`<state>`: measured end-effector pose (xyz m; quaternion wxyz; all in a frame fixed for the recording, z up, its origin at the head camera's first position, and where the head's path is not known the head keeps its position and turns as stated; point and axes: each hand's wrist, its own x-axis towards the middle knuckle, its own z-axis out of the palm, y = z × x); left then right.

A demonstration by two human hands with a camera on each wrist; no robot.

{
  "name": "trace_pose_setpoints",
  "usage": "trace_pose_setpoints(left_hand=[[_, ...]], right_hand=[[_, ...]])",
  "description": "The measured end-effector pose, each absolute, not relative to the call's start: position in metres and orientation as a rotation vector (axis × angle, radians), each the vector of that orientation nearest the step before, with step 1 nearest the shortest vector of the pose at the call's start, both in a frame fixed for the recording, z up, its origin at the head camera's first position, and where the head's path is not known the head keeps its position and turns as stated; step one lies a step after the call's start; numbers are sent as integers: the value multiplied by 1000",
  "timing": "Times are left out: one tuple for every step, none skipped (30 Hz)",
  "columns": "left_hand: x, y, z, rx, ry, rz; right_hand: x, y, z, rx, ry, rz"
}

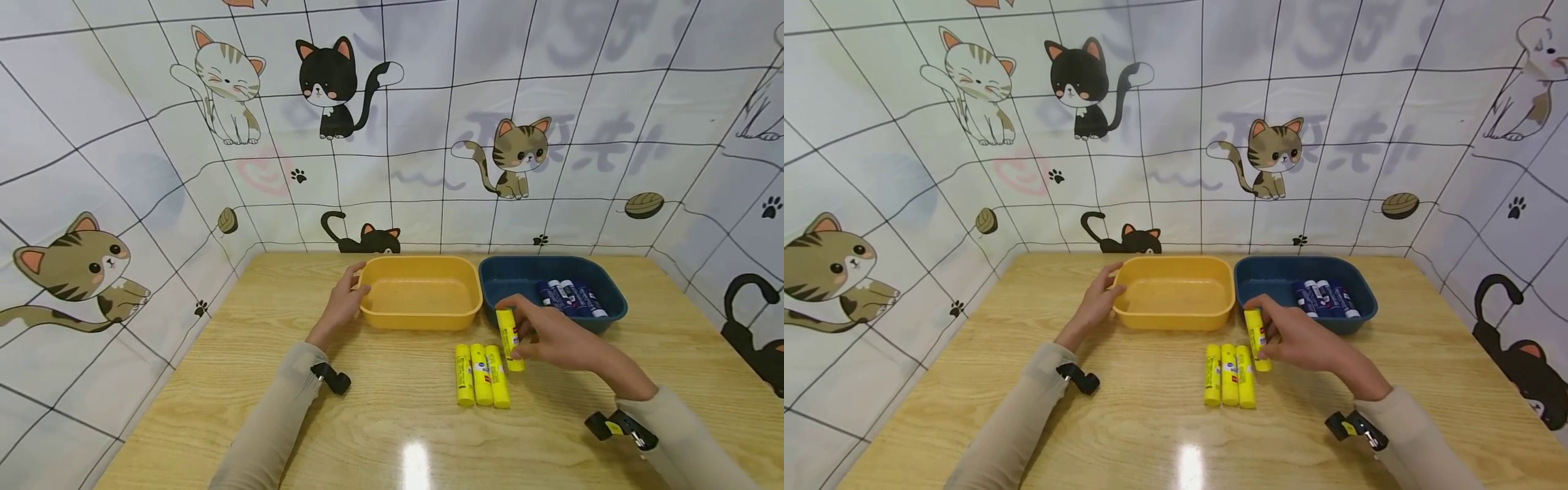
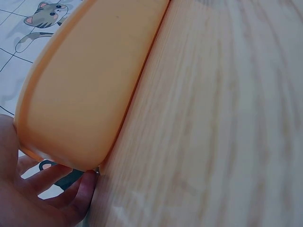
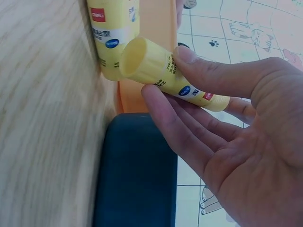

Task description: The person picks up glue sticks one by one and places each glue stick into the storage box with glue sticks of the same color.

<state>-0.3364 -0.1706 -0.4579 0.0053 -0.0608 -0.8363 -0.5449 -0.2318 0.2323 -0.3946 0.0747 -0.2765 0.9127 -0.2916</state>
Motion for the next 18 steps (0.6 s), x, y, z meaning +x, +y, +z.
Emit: trace_pose_setpoints(left_hand=[[-336, -171, -458, -190, -2620, -1706], [-337, -171, -458, -191, -2621, -1705], [-337, -171, -459, -190, -2620, -1707], [-337, -171, -459, -188, -2619, -1709], [-337, -171, -460, -185, -2618, -1709], [-337, -171, -460, -181, -2616, -1712], [-337, -171, -460, -178, -2614, -1714], [-337, -171, -460, -177, -2612, -1717], [-337, -171, -460, -174, -2612, -1717], [-338, -171, -460, -174, -2613, -1717], [-338, -171, -460, -174, -2613, -1720], [-338, -170, -461, -177, -2614, -1721], [-338, -170, -461, -179, -2614, -1725], [-338, -170, -460, -181, -2615, -1725], [-338, -170, -460, -182, -2614, -1726], [-338, -170, -460, -181, -2612, -1726], [-338, -170, -460, -182, -2611, -1724], [-338, -170, -459, -184, -2610, -1721]], right_hand=[[-232, 232, -393, -834, 2745, -871], [-232, 232, -392, -837, 2750, -867], [-233, 231, -390, -847, 2753, -863], [-235, 230, -388, -855, 2754, -859], [-236, 229, -387, -868, 2754, -854], [-238, 228, -385, -876, 2757, -847], [-239, 228, -384, -891, 2760, -837], [-241, 226, -382, -901, 2763, -835], [-243, 225, -380, -910, 2766, -833], [-245, 224, -379, -917, 2770, -833], [-247, 222, -377, -922, 2775, -832], [-249, 221, -375, -921, 2781, -832], [-251, 219, -374, -924, 2783, -835], [-253, 218, -372, -921, 2783, -840], [-254, 216, -371, -916, 2781, -846], [-256, 214, -369, -915, 2780, -851], [-257, 212, -368, -916, 2781, -854], [-259, 211, -366, -917, 2777, -863]])
